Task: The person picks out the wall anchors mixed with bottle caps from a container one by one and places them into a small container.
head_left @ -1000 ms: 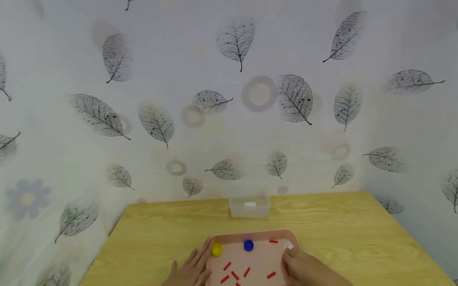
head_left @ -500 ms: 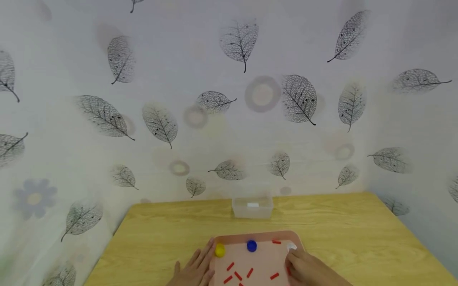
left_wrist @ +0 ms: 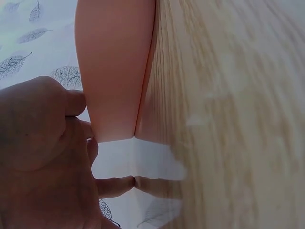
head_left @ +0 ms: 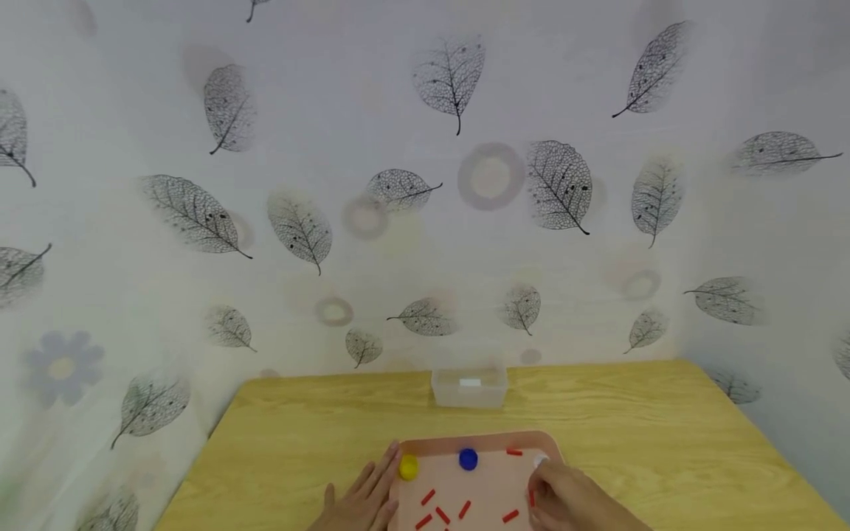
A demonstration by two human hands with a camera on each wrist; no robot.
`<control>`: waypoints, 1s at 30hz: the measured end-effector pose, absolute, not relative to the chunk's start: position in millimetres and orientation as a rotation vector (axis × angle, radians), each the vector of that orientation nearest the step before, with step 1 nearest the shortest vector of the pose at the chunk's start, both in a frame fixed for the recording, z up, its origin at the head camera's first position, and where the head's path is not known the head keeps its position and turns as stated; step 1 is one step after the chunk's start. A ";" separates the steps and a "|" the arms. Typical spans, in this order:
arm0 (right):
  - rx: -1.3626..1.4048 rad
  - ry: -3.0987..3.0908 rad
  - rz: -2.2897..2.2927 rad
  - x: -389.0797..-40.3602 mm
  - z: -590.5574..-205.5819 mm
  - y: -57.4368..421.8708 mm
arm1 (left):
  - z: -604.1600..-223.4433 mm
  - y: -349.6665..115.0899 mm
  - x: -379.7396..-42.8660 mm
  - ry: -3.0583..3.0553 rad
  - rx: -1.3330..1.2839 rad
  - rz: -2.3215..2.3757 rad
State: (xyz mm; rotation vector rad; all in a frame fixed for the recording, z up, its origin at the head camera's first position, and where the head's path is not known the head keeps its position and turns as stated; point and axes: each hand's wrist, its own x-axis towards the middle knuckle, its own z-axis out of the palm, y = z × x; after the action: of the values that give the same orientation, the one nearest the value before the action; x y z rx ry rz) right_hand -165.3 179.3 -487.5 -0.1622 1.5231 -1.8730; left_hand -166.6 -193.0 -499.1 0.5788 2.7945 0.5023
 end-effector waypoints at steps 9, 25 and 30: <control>-0.269 1.734 -1.888 -173.3 -484.2 180.6 | -499.6 -189.4 -169.7 2.781 0.538 0.557; -1.099 2.886 -1.332 -183.0 -477.9 178.7 | -502.1 -189.6 -169.6 2.792 0.522 0.515; -1.094 3.088 -1.222 -189.6 -477.6 177.2 | -504.7 -188.1 -170.3 2.809 0.499 0.498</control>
State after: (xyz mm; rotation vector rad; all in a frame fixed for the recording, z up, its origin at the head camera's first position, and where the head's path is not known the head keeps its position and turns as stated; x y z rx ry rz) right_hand -189.6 177.2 -477.6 -1.0940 3.0876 -1.2225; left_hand -170.3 -188.1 -504.7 0.4989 2.8095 0.4982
